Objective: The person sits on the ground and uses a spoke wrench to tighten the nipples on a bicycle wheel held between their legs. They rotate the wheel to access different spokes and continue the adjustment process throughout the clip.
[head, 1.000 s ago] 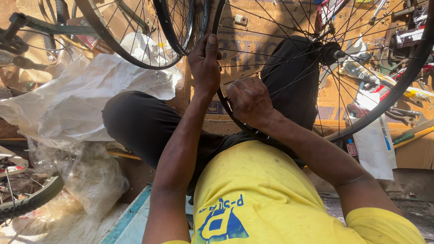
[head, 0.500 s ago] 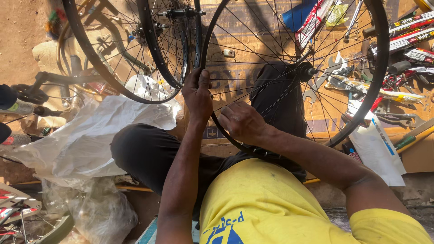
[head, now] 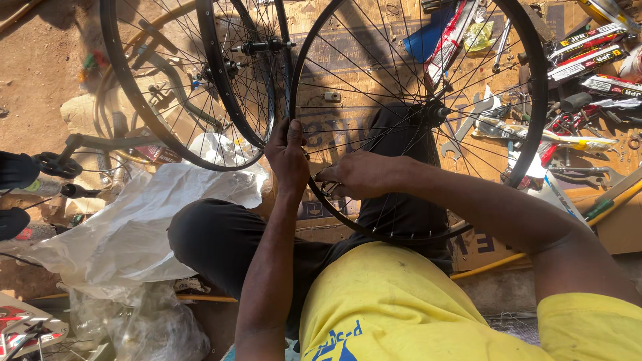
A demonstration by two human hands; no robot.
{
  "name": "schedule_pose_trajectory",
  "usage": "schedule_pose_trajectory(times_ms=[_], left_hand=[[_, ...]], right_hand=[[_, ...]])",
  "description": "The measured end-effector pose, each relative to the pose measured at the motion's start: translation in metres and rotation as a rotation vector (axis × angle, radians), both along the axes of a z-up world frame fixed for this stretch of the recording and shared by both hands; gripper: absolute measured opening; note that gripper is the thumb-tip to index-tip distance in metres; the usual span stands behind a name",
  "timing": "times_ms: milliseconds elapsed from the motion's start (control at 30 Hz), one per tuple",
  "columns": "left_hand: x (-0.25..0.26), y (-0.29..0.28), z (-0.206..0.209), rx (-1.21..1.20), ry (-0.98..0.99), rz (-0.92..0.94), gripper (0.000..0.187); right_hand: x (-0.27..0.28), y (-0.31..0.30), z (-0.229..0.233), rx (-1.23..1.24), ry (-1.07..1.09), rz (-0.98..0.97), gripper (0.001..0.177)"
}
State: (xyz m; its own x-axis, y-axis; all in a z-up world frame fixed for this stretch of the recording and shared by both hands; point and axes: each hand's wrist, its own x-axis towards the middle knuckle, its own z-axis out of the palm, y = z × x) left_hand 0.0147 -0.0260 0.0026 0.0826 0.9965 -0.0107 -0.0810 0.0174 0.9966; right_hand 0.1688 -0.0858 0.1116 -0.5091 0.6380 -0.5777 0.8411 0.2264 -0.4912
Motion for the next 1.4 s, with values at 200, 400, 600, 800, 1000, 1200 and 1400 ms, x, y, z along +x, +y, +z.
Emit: schedule_pose_trajectory(times_ms=[200,400,600,800,1000,1200,1400], left_hand=[[0.0,-0.004,-0.003,0.069,-0.031,0.031,0.036],[-0.003,-0.004,-0.007,-0.034,-0.044,0.048,0.035],[0.002,-0.006,-0.003,-0.009,-0.04,0.011,0.036],[0.002,-0.005,-0.004,0.017,-0.055,0.015,0.037],[-0.001,-0.001,-0.002,0.017,-0.004,0.04,0.035],[0.001,-0.001,0.002,-0.071,-0.079,0.031,0.035],[0.004,-0.003,-0.01,0.014,-0.058,0.02,0.037]], right_hand=[[-0.007,-0.008,-0.031,0.079,-0.063,-0.032,0.048],[-0.012,-0.034,-0.075,0.685,-0.051,0.005,0.01],[-0.015,-0.013,-0.04,0.076,-0.109,-0.081,0.043],[0.013,0.01,-0.032,-0.176,0.251,-0.017,0.05],[-0.005,-0.026,-0.044,0.34,0.228,-0.095,0.051],[-0.012,-0.038,-0.052,0.727,0.124,0.001,0.032],[-0.013,-0.045,-0.072,1.045,0.121,0.069,0.009]])
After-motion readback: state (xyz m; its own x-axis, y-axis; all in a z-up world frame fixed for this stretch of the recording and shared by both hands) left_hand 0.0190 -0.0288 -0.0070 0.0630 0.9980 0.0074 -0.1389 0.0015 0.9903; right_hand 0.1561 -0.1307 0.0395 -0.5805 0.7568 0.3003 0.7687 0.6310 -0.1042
